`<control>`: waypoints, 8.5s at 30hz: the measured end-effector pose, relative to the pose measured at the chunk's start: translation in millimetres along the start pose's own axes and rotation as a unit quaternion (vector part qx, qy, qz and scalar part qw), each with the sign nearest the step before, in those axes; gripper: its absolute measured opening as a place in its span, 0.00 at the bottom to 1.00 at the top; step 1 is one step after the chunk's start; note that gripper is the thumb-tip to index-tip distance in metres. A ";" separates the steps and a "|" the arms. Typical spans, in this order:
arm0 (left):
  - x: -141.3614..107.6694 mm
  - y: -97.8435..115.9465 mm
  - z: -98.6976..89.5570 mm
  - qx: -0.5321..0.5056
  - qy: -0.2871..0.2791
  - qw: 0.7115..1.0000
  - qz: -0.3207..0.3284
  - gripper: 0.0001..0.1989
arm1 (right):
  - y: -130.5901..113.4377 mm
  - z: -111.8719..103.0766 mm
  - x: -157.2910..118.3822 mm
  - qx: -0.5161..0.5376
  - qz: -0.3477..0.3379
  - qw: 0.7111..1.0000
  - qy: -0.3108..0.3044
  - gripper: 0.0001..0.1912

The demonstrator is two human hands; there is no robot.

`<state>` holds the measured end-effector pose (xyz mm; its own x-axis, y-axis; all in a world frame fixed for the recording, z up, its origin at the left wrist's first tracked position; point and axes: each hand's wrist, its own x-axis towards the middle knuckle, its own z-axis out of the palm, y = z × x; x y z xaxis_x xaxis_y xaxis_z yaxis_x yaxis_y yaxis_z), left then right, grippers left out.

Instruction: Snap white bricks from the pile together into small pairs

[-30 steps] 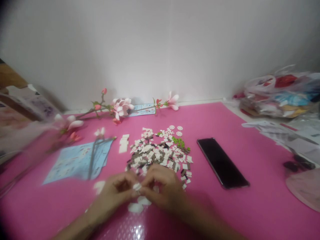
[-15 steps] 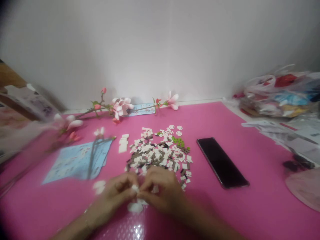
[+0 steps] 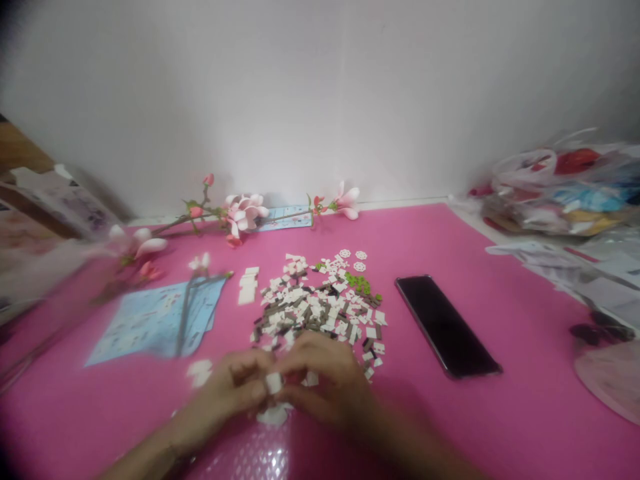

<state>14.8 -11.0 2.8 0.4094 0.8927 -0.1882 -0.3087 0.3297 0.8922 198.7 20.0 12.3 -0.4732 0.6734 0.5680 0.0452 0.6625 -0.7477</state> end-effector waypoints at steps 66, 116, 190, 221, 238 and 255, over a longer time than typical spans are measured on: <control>3.8 8.8 -4.0 -0.169 0.039 0.984 -0.038 0.11 | 26.2 -32.2 5.5 -0.308 0.227 0.916 -0.122 0.09; 6.5 3.3 -13.3 -0.175 0.014 0.984 0.008 0.11 | 23.9 -28.9 4.1 -0.335 0.244 0.906 -0.084 0.09; -0.9 -4.6 1.0 0.240 0.124 0.952 0.145 0.02 | 3.1 1.0 0.5 -0.084 0.105 0.990 -0.034 0.03; 0.4 -3.1 0.2 0.284 0.118 0.934 0.181 0.03 | 5.9 0.2 -3.8 -0.055 0.071 0.996 -0.008 0.03; -1.6 3.7 3.8 0.158 0.092 0.977 0.108 0.09 | 1.4 -1.3 -2.5 0.046 0.204 0.978 -0.016 0.10; -0.8 5.3 3.1 0.301 0.059 0.920 0.245 0.10 | 4.1 -3.4 -2.6 0.152 0.335 0.925 -0.095 0.07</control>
<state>15.5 -10.9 9.0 0.2405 0.9277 0.2856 0.1155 -0.3196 0.9405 203.1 22.1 8.9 -0.5752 0.8109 -0.1076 0.1486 -0.0257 -0.9886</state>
